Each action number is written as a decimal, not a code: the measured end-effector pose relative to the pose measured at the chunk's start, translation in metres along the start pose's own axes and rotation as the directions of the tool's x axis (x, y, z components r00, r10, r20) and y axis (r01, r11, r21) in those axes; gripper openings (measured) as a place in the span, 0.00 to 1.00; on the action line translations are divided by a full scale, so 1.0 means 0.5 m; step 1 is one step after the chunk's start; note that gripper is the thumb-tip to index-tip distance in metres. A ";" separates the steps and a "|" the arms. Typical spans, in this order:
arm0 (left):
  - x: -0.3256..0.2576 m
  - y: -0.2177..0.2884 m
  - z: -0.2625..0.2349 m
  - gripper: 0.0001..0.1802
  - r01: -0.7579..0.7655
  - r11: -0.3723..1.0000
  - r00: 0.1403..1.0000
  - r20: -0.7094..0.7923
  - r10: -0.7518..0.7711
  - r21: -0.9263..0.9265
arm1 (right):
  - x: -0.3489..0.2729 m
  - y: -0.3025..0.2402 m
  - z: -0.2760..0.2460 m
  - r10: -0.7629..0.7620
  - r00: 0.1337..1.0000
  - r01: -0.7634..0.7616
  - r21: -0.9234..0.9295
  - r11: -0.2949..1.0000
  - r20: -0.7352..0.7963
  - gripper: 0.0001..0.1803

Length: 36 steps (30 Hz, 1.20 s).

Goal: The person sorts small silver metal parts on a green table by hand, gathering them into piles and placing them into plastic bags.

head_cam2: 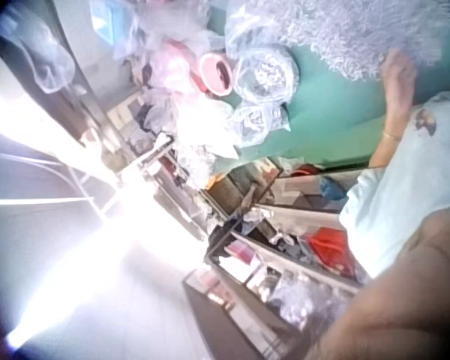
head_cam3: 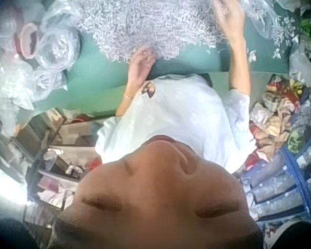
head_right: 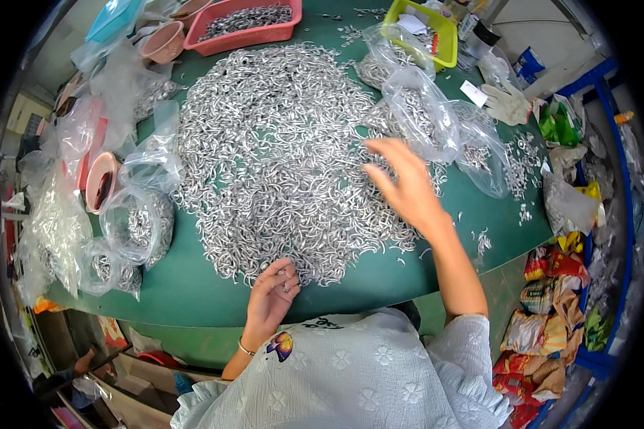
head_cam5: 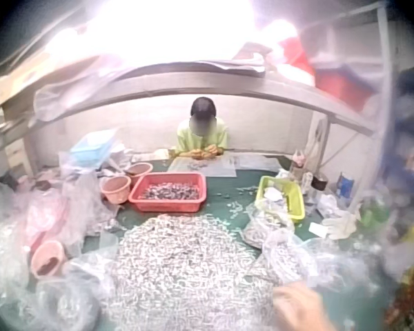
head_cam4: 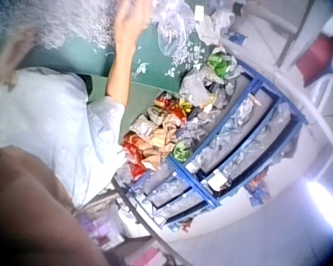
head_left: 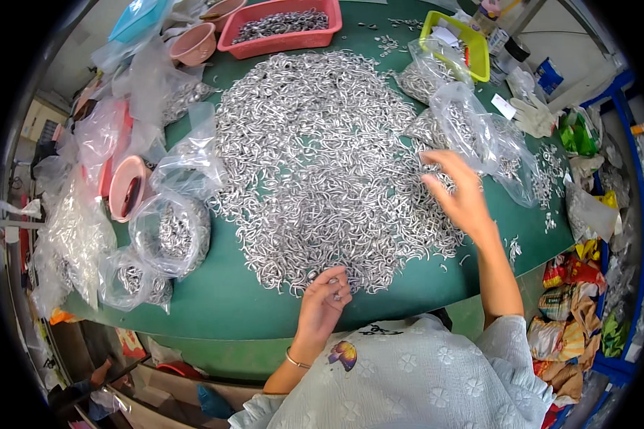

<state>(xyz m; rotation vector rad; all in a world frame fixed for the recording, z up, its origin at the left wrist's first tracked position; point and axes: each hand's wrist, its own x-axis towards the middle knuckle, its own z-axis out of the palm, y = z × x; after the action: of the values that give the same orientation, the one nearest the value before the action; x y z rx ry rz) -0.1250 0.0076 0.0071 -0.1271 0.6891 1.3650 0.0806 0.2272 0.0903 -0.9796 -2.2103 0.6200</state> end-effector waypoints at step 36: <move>-0.035 0.003 -0.004 0.17 -0.070 0.997 0.997 -0.037 0.070 -0.007 | -0.017 0.057 0.174 -0.090 0.964 0.159 -0.268 0.950 0.251 0.22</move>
<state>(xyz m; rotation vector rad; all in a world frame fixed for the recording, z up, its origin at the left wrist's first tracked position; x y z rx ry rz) -0.1279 -0.0082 0.0150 -0.1366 0.7246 1.4362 0.0369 0.2238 0.0094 -0.9348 -2.6064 0.3794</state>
